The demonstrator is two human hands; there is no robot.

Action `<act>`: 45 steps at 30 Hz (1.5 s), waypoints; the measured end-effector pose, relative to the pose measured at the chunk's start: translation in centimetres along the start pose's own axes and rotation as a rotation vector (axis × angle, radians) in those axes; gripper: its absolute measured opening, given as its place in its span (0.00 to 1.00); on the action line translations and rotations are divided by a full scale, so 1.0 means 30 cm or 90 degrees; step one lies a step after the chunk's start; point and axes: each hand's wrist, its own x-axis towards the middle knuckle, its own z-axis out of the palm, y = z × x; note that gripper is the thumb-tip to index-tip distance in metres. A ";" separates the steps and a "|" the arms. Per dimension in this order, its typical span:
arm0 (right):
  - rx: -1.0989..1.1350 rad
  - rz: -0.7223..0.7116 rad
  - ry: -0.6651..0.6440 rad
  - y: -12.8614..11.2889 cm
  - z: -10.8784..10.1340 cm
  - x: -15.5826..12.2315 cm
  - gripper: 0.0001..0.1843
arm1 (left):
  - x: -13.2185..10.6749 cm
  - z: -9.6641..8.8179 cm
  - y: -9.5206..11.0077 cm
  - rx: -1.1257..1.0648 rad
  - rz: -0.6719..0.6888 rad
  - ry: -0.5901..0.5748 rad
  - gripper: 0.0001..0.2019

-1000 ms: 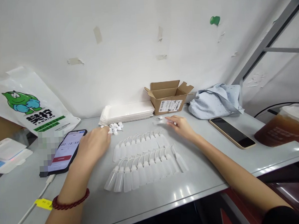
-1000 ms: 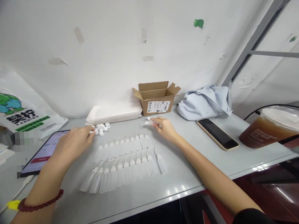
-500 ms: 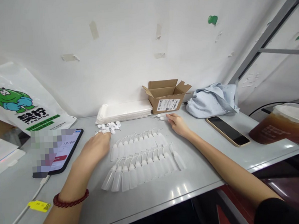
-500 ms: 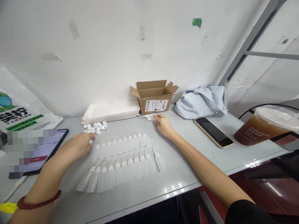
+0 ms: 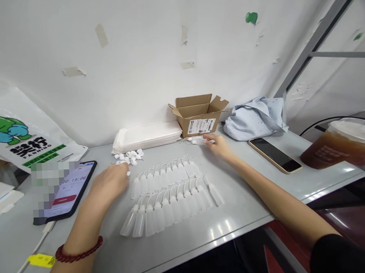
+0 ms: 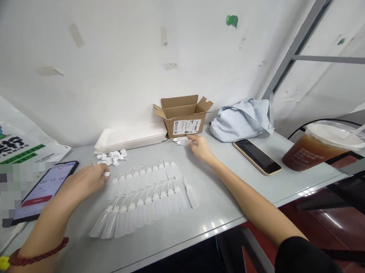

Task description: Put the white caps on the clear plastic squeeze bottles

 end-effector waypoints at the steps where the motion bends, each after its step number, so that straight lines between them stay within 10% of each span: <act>1: 0.027 0.017 -0.005 -0.007 -0.013 -0.002 0.18 | -0.009 -0.016 0.019 0.082 -0.028 -0.001 0.07; 10: 0.546 0.223 -0.175 -0.079 -0.108 -0.030 0.09 | -0.041 -0.039 0.156 -0.153 -0.002 0.174 0.16; 15: 0.513 0.144 -0.322 -0.119 -0.148 -0.051 0.08 | -0.067 -0.004 0.219 -0.407 0.021 0.147 0.16; 24: 0.152 0.116 -0.874 -0.169 -0.173 -0.114 0.20 | -0.099 -0.021 0.276 -0.669 0.007 -0.099 0.14; 45: -0.061 0.182 -0.888 -0.183 -0.104 -0.131 0.22 | -0.096 -0.015 0.278 -0.701 -0.008 -0.116 0.13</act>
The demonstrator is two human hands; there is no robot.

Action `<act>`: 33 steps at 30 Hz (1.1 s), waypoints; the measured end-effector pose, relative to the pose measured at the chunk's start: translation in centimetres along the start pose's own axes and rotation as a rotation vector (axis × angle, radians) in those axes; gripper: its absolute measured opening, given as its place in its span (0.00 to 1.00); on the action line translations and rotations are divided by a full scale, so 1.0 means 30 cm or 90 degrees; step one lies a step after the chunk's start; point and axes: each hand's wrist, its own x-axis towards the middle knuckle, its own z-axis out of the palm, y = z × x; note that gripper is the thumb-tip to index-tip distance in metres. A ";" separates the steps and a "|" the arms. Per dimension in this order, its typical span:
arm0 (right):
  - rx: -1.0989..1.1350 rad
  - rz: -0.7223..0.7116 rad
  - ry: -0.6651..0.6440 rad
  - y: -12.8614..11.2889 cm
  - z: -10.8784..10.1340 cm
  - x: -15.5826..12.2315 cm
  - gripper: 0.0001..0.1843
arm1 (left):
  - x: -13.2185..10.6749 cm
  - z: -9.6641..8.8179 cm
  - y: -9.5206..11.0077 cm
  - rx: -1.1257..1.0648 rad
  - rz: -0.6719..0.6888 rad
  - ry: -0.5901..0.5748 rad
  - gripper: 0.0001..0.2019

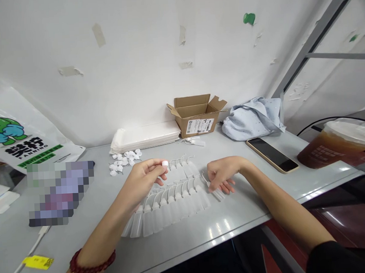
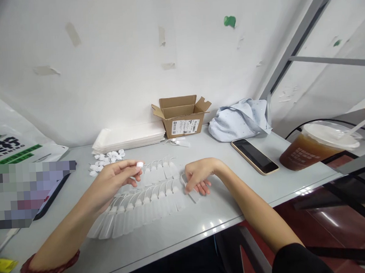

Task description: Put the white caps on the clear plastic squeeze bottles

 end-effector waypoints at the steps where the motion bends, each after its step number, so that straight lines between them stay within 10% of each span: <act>1: 0.006 -0.007 0.009 0.003 -0.005 -0.004 0.21 | 0.000 -0.001 -0.001 0.003 0.000 -0.002 0.13; 12: 0.156 -0.226 0.290 -0.002 -0.032 -0.067 0.14 | 0.002 0.011 -0.010 0.001 -0.001 0.000 0.13; 23: 0.307 -0.448 0.305 -0.069 0.067 0.013 0.17 | -0.006 0.041 -0.016 -0.085 -0.004 -0.134 0.14; 33: 0.278 -0.524 0.438 -0.090 0.104 0.053 0.12 | -0.027 0.056 -0.001 0.007 0.039 -0.110 0.14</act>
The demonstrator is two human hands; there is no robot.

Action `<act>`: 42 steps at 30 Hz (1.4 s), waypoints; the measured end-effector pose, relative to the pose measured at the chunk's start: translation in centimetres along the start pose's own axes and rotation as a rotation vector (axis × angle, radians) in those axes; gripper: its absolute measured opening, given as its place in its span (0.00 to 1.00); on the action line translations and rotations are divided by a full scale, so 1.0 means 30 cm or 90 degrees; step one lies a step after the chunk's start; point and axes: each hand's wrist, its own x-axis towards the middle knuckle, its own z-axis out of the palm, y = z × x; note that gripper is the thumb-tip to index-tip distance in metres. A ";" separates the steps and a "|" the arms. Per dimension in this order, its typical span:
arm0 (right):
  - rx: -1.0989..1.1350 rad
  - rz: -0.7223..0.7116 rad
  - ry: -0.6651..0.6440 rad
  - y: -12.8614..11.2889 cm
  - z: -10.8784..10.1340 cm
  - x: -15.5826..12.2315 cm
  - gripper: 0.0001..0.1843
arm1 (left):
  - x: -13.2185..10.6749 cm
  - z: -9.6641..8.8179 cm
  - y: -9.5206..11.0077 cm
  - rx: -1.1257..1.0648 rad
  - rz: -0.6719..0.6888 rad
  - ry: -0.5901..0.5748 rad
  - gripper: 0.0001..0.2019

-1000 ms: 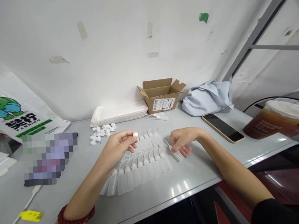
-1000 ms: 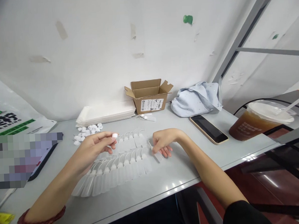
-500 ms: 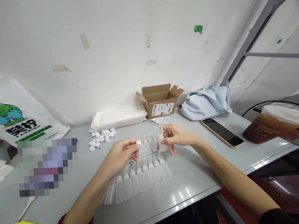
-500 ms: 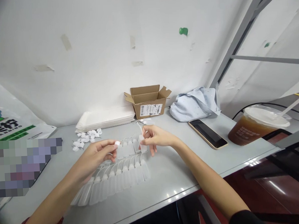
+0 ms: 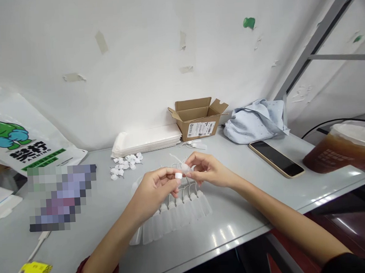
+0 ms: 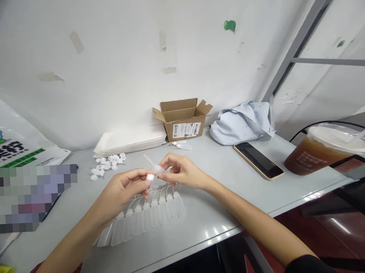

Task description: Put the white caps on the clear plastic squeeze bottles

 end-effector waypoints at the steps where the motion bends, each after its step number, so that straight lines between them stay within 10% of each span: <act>1: -0.009 -0.003 0.006 -0.001 0.003 0.000 0.12 | -0.001 0.001 0.002 0.006 -0.001 0.007 0.14; 13: -0.061 0.004 -0.001 0.013 0.013 0.000 0.12 | 0.003 -0.001 -0.001 -0.129 -0.018 0.008 0.11; 42: -0.218 -0.095 0.035 -0.003 0.012 -0.016 0.14 | -0.012 -0.002 -0.007 0.241 0.134 0.004 0.18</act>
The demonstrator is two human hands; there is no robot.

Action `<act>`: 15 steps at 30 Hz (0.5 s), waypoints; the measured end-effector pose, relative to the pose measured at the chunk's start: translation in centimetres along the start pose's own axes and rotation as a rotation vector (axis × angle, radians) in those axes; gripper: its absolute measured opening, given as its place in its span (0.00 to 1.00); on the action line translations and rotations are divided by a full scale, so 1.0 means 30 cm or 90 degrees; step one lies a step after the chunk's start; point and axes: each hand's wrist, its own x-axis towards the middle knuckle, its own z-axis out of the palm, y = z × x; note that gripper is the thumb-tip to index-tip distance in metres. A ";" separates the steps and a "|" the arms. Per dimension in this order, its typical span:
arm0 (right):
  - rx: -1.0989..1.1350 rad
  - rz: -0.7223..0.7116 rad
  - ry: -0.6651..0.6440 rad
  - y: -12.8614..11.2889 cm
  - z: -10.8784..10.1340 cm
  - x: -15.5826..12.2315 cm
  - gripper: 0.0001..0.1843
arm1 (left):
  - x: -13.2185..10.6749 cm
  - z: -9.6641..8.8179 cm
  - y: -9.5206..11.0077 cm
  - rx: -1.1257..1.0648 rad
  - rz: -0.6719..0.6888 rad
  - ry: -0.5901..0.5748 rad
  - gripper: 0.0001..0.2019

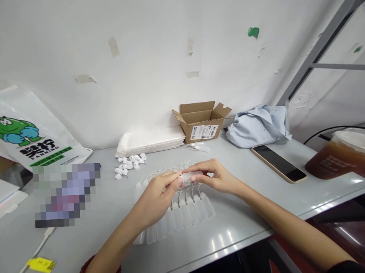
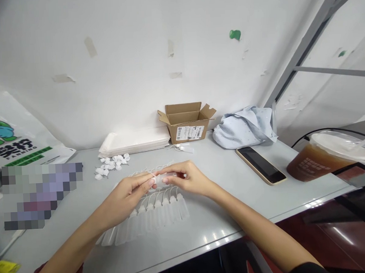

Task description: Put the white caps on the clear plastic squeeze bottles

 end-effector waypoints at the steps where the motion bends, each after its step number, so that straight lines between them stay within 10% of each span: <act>1: 0.009 0.018 0.001 -0.003 0.000 -0.001 0.14 | -0.001 0.001 -0.001 0.006 0.000 0.001 0.18; 11: 0.057 0.097 0.001 0.002 0.008 -0.003 0.15 | 0.005 0.042 -0.028 0.090 0.152 0.055 0.13; 15: 0.118 0.103 0.006 0.006 0.014 -0.002 0.14 | 0.006 0.034 -0.021 -0.025 0.048 0.074 0.11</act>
